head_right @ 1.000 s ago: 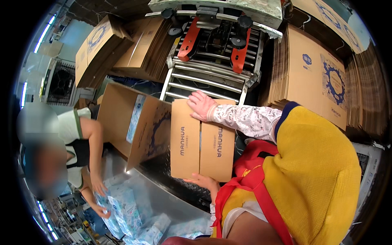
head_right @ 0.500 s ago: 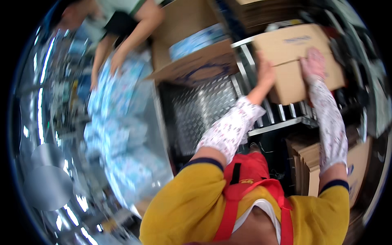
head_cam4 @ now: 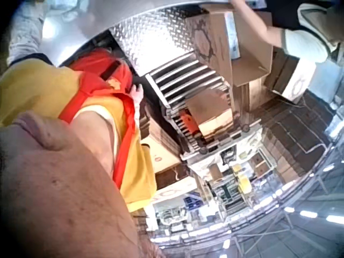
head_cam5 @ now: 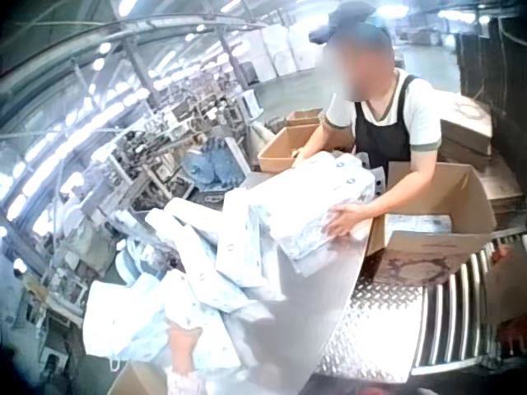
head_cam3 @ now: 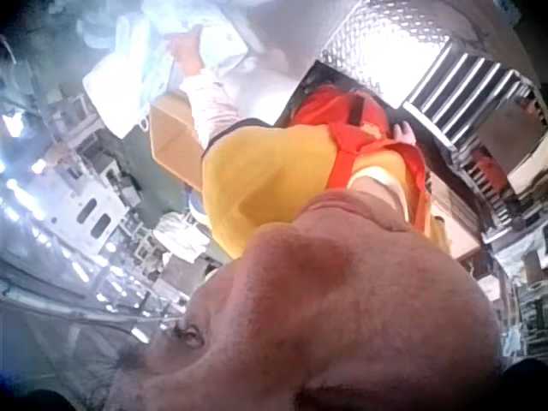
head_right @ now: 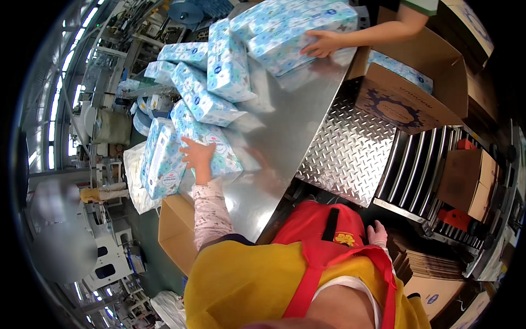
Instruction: The person packs packages of tissues into cardboard boxes on a metal table. They place bubble wrap inside the boxes, arrange the tissue packs, and hand the filled boxes to a coworker. The process is repeated with multiple boxes throughout the clip.
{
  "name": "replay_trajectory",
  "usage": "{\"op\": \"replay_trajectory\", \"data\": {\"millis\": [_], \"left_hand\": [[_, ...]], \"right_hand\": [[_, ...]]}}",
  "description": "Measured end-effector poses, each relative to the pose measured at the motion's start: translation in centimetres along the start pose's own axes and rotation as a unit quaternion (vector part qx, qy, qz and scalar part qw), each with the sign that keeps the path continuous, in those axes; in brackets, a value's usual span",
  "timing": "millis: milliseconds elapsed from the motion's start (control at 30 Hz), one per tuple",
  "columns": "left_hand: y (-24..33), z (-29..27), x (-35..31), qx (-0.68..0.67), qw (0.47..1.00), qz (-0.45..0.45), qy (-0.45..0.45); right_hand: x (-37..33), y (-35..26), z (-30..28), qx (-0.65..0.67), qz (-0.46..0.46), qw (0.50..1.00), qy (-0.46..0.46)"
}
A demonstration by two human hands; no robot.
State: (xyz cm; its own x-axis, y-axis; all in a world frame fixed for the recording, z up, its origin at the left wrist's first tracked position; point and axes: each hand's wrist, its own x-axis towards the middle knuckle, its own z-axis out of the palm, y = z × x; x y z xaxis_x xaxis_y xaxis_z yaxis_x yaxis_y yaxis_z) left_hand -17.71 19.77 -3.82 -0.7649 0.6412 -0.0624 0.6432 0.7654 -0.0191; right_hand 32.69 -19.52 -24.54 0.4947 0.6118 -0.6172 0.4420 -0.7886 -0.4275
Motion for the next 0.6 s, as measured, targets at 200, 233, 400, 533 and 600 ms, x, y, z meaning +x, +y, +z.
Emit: {"op": "replay_trajectory", "data": {"millis": [200,233,400,533,600], "left_hand": [[-19.6,2.2,3.3,-0.652,0.704,0.007,-0.282],[-18.2,4.4,2.3,-0.716,0.622,0.02,-0.315],[-19.9,8.6,-8.6,-0.816,0.47,-0.035,-0.334],[-18.2,7.1,-11.5,-0.83,0.458,0.015,-0.317],[-17.9,7.2,-11.6,-0.834,0.445,0.048,-0.322]], "right_hand": [[6.2,-13.8,-2.2,-0.032,-0.17,0.984,-0.038],[7.0,-14.7,-3.4,-0.026,-0.173,0.985,-0.004],[4.2,-29.5,-5.9,-0.052,-0.267,0.96,-0.062],[1.2,-33.4,-3.5,-0.058,-0.364,0.92,-0.13],[-0.7,-33.6,-3.2,-0.1,-0.395,0.903,-0.135]]}}
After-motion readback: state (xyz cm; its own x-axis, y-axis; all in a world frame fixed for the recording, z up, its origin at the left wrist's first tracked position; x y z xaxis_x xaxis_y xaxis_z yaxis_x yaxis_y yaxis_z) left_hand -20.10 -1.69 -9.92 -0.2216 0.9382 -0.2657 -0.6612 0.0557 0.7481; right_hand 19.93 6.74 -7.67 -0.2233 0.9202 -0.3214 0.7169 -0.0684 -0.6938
